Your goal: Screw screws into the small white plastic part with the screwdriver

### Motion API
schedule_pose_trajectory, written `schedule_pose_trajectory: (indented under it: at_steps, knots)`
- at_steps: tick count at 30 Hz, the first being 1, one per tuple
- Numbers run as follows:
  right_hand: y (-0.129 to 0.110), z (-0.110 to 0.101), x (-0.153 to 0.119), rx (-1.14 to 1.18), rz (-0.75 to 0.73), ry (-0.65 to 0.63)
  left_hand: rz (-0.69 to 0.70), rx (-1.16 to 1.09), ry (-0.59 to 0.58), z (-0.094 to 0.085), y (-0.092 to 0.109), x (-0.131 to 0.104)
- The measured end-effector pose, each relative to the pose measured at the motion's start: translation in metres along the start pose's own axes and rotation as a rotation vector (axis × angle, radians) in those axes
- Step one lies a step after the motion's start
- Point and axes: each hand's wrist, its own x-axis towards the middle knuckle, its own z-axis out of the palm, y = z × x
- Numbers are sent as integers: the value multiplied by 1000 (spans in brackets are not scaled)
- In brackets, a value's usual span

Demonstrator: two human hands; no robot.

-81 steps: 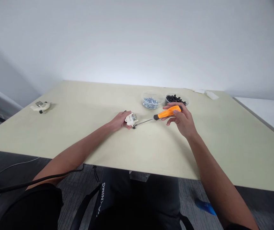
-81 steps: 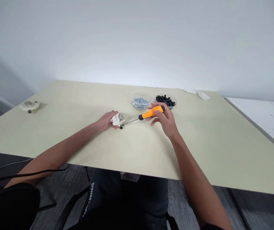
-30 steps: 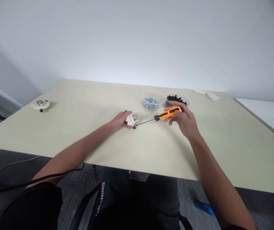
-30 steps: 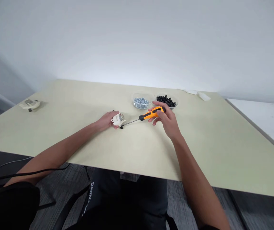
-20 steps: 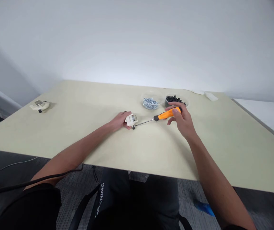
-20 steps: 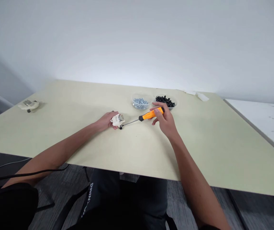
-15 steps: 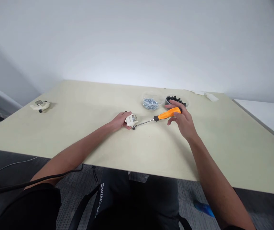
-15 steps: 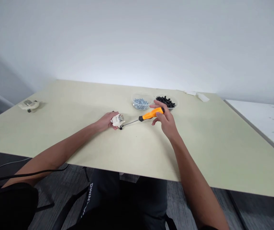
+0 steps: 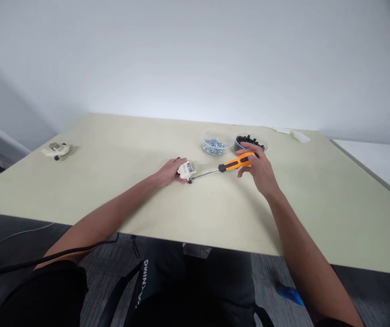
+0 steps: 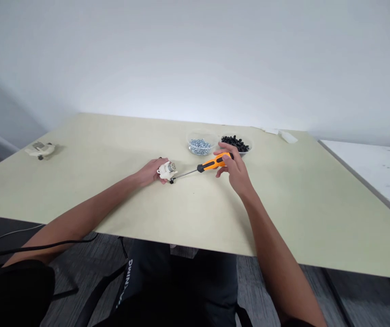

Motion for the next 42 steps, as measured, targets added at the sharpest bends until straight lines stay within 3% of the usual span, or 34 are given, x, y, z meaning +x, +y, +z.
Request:
schedule_pose_trajectory:
  at_steps: [5, 13, 21, 29, 37, 42]
  knots:
    - [-5, -1, -1, 19, 6, -52, 12, -13, -4, -1, -1, 0]
    - [0, -3, -2, -195, 19, 64, 16, 4, -17, -1, -2, 1]
    - [-10, 1, -4, 43, 12, -66, 15, 0, -7, -3, -4, 2]
    - [-3, 2, 0, -102, 54, 51, 7, 5, 0, -1, -2, 1]
    - [-12, 1, -4, 64, 32, -95, 8, 8, -12, -1, -2, 1]
    - [-10, 1, -2, 3, 76, -37, 5, -2, 5, -1, -2, 1]
